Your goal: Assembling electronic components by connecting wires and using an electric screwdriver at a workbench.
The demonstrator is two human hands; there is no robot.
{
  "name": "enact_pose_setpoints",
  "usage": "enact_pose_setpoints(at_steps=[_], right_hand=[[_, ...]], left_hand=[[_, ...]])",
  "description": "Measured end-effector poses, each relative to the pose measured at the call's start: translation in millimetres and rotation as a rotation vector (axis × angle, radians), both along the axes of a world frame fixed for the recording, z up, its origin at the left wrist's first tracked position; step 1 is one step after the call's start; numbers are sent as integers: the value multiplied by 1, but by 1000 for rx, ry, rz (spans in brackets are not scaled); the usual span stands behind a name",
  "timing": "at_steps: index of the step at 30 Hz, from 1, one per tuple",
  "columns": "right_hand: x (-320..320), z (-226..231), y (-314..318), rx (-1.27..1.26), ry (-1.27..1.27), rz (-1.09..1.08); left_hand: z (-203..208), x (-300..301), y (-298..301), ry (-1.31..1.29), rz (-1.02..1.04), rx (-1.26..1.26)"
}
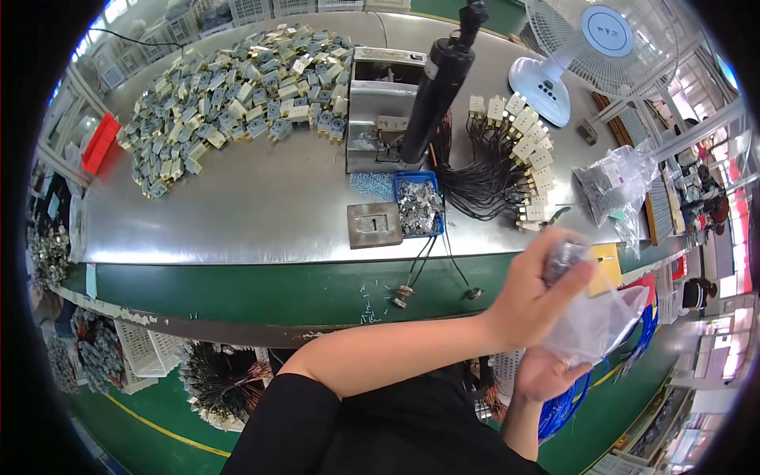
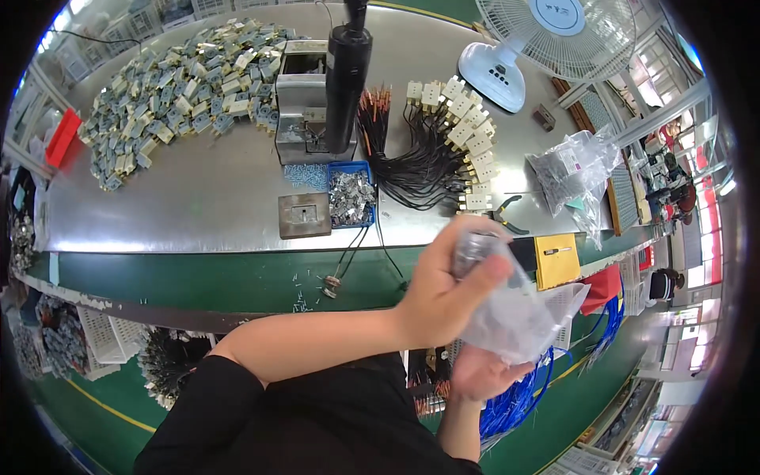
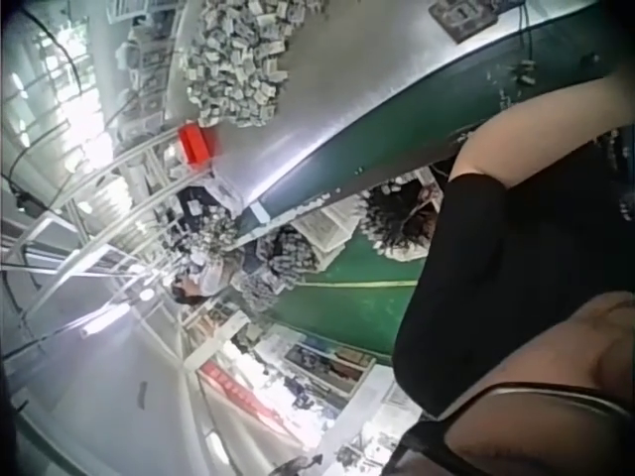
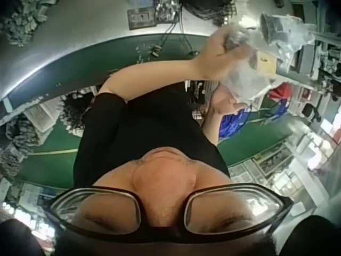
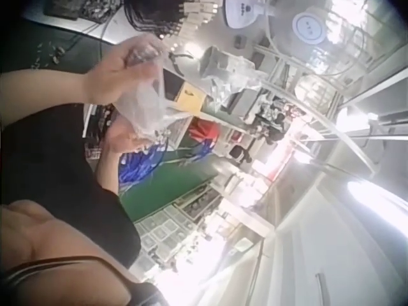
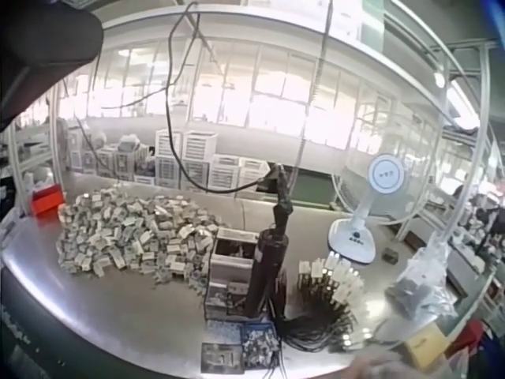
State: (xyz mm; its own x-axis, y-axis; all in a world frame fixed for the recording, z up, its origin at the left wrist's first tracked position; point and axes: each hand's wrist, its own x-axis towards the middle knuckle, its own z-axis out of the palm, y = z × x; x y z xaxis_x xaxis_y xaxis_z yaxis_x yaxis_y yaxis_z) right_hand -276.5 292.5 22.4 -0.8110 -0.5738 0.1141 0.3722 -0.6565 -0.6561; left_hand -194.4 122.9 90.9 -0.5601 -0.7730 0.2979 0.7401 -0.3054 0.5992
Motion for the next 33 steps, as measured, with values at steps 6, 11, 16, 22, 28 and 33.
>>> enact_pose_setpoints(at_steps=[6, 11, 16, 22, 28, 33], right_hand=[[-23, -46, -8, -369, -204, 149], [-24, -25, -17, -190, -152, 14], [-19, -10, -30, -154, -240, 158], [-35, -33, -17, -286, -315, 177], [-59, 1, -13, -91, -258, 80], [-100, 20, 11, 570, 879, -569]], left_hand=[[30, -22, 24, -177, 125, -221], [37, -25, 29, -206, 187, -426], [36, -31, 29, -273, 180, -553], [61, -45, 33, -327, 112, -836], [83, -31, 23, -374, 122, -795], [98, -22, 16, -402, 104, -875]])
